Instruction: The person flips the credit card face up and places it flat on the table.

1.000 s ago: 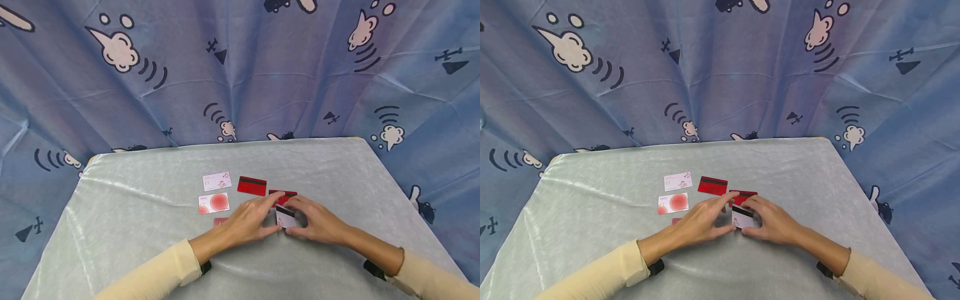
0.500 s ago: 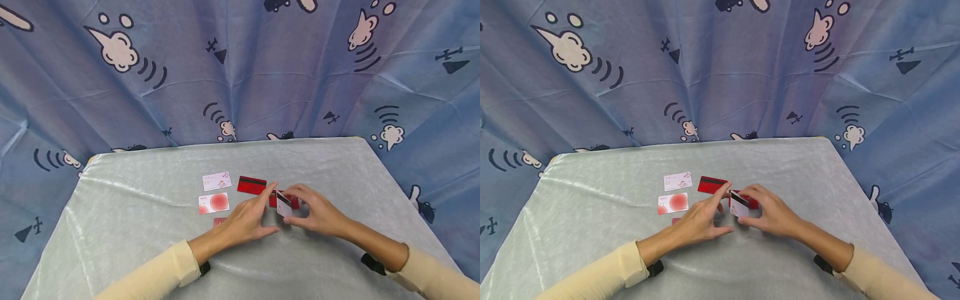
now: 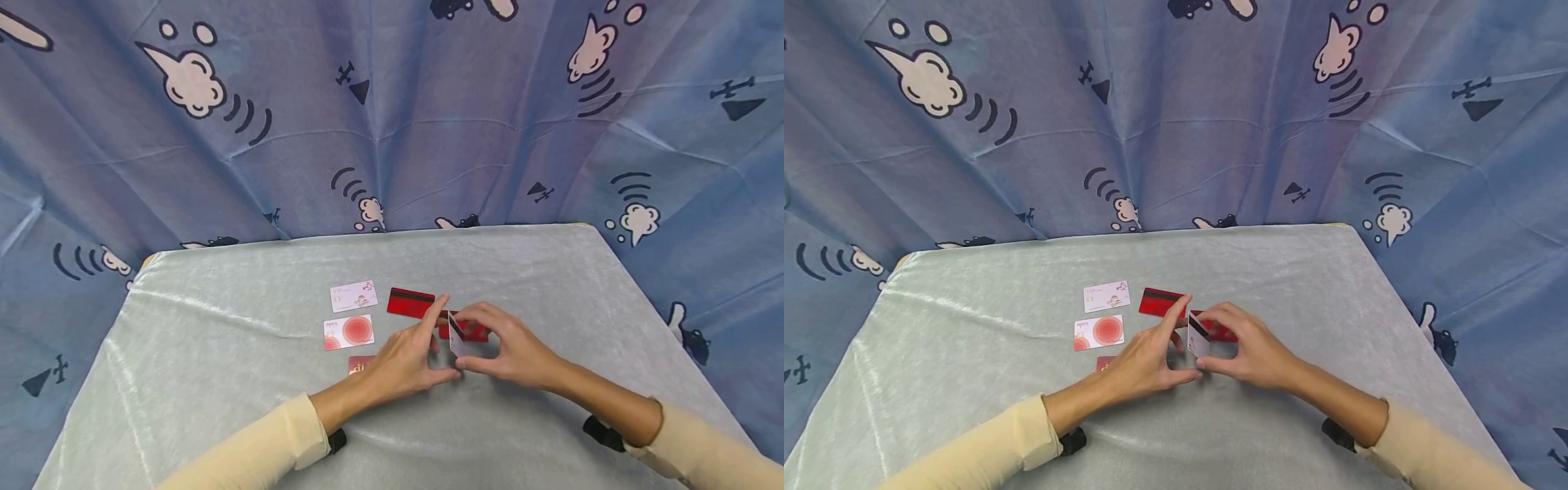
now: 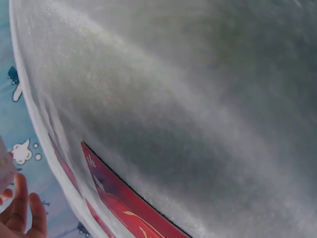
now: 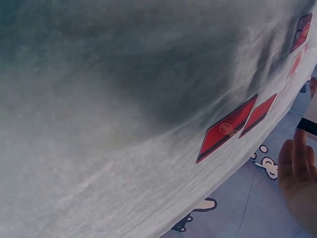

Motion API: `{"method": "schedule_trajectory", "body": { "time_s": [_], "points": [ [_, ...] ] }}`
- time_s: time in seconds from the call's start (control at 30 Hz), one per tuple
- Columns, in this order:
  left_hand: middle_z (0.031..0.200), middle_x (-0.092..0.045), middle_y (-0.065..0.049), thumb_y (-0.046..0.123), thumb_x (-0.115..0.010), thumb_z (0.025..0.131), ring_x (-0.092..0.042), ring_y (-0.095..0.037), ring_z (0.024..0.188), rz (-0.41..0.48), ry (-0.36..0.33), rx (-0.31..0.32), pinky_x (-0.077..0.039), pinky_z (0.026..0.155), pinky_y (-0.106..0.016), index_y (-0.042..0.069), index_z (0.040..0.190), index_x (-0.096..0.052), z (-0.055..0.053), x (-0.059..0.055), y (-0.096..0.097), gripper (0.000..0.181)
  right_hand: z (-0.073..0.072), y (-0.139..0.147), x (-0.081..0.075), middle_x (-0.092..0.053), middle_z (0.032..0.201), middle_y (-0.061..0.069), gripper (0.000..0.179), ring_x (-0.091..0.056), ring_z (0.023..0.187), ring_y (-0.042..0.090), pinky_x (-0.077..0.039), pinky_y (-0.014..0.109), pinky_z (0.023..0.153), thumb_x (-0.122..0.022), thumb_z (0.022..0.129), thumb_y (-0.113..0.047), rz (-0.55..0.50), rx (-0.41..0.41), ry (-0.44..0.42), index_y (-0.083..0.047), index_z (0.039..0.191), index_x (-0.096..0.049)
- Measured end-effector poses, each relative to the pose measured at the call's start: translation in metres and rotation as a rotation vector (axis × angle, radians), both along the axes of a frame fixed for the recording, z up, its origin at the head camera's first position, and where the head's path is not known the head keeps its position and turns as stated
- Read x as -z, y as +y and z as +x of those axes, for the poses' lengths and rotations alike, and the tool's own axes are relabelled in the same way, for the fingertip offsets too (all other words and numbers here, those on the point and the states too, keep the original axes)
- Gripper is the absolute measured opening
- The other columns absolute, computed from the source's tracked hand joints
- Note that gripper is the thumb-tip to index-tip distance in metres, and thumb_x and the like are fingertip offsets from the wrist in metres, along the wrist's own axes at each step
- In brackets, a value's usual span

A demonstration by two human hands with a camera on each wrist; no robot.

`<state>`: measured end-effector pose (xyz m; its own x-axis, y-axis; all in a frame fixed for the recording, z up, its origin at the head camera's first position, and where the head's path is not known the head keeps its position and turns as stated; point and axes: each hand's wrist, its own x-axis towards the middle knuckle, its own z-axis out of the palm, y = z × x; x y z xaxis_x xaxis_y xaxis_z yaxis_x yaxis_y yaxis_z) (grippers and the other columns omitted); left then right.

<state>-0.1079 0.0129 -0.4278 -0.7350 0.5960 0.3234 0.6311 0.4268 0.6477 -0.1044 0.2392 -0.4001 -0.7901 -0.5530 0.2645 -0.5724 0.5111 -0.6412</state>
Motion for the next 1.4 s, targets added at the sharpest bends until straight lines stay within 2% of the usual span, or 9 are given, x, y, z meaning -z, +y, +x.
{"method": "schedule_trajectory", "body": {
  "time_s": [0.23,0.43,0.6,0.87,0.97,1.07,1.2,1.4],
  "points": [
    [0.092,-0.068,-0.004,0.028,-0.085,0.079,-0.064,-0.012,0.077,0.006,-0.036,-0.001,-0.045,0.069,-0.020,0.012,0.158,-0.016,0.001,0.000,0.001,0.106,0.001,-0.005,-0.001,-0.061,0.121,-0.008,0.057,-0.063,0.099,0.015,-0.053,0.032,0.084,-0.088,0.077,-0.024,-0.048,-0.033,-0.033,-0.015,0.127,-0.062],
    [0.085,-0.067,-0.003,0.027,-0.085,0.080,-0.063,-0.011,0.076,0.011,-0.057,0.008,-0.044,0.068,-0.019,0.015,0.158,-0.014,0.001,0.000,0.000,0.106,0.002,-0.007,-0.002,-0.061,0.119,-0.006,0.055,-0.063,0.098,0.017,-0.053,0.032,0.083,-0.087,0.078,-0.023,-0.066,-0.042,-0.049,-0.013,0.126,-0.062],
    [0.088,-0.068,-0.004,0.026,-0.084,0.081,-0.063,-0.011,0.075,0.015,-0.058,0.017,-0.044,0.068,-0.019,0.015,0.158,-0.013,0.001,0.001,0.000,0.105,0.002,-0.007,-0.002,-0.063,0.119,-0.002,0.055,-0.063,0.097,0.020,-0.053,0.032,0.084,-0.086,0.079,-0.023,-0.068,-0.047,-0.060,-0.010,0.126,-0.062],
    [0.095,-0.070,-0.004,0.024,-0.084,0.081,-0.063,-0.011,0.075,0.019,-0.061,0.025,-0.044,0.068,-0.019,0.015,0.158,-0.013,0.000,0.002,0.000,0.106,0.003,-0.007,-0.003,-0.061,0.118,-0.007,0.055,-0.062,0.097,0.019,-0.052,0.032,0.082,-0.087,0.078,-0.024,-0.060,-0.044,-0.055,-0.009,0.125,-0.062],
    [0.102,-0.070,-0.004,0.023,-0.084,0.080,-0.063,-0.010,0.076,0.017,-0.053,0.023,-0.045,0.069,-0.018,0.015,0.158,-0.013,0.000,0.002,0.000,0.106,0.003,-0.008,-0.004,-0.062,0.119,-0.004,0.055,-0.062,0.096,0.020,-0.052,0.032,0.081,-0.086,0.079,-0.024,-0.060,-0.051,-0.051,-0.010,0.126,-0.062],
    [0.097,-0.070,-0.004,0.023,-0.085,0.080,-0.063,-0.010,0.074,0.014,-0.050,0.021,-0.044,0.068,-0.018,0.014,0.158,-0.013,0.000,0.002,0.000,0.106,0.002,-0.008,-0.004,-0.063,0.122,-0.002,0.056,-0.061,0.100,0.018,-0.052,0.033,0.084,-0.087,0.078,-0.025,-0.054,-0.050,-0.046,-0.014,0.127,-0.061],
    [0.091,-0.069,-0.005,0.024,-0.084,0.080,-0.062,-0.013,0.071,0.013,-0.054,0.024,-0.043,0.066,-0.018,0.014,0.158,-0.014,0.000,0.002,0.000,0.106,0.001,-0.008,-0.007,-0.061,0.124,-0.007,0.059,-0.060,0.104,0.015,-0.051,0.034,0.086,-0.088,0.077,-0.028,-0.038,-0.033,-0.031,-0.020,0.129,-0.060],
    [0.103,-0.070,-0.004,0.026,-0.085,0.080,-0.063,-0.012,0.072,0.009,-0.045,0.023,-0.044,0.068,-0.018,0.014,0.158,-0.014,0.000,0.004,0.000,0.106,0.000,-0.011,-0.015,-0.061,0.123,-0.007,0.061,-0.059,0.101,0.014,-0.051,0.035,0.084,-0.090,0.074,-0.026,-0.046,-0.025,-0.006,-0.021,0.128,-0.061]
  ]
}}
